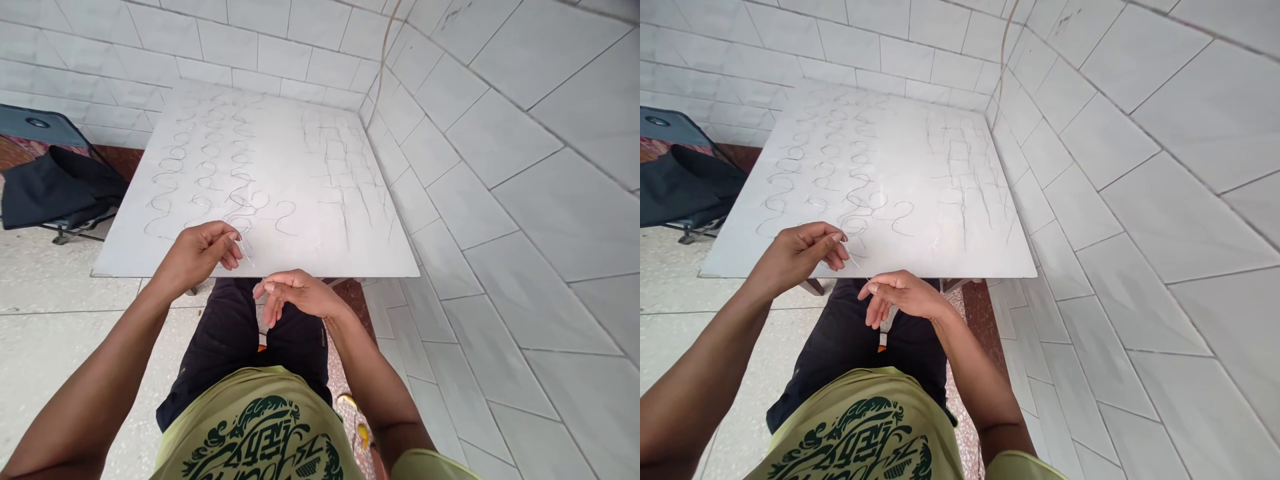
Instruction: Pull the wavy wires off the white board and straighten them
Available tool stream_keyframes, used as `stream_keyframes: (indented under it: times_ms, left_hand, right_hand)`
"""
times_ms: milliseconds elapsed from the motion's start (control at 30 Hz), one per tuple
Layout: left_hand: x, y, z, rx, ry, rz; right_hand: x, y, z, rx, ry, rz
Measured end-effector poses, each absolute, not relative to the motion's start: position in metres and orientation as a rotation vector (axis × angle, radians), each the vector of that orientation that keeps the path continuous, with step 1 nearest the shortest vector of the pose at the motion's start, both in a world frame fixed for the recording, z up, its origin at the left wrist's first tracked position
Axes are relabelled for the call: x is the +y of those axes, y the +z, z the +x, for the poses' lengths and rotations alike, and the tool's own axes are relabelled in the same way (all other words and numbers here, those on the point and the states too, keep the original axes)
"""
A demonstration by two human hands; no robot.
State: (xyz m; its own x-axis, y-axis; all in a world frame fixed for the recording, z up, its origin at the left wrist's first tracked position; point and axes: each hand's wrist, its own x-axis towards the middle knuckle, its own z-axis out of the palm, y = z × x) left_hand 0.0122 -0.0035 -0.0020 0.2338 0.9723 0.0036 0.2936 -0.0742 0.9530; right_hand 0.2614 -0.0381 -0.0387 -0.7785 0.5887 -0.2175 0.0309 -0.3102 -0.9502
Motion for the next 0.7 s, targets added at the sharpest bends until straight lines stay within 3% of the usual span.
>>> stream_keyframes:
  times_ms: [700]
  left_hand:
    - [0.002,0.005,0.003,1.154,0.866,1.449]
  right_hand:
    - [-0.059,-0.054,0.279,-1.569,1.898,-0.873]
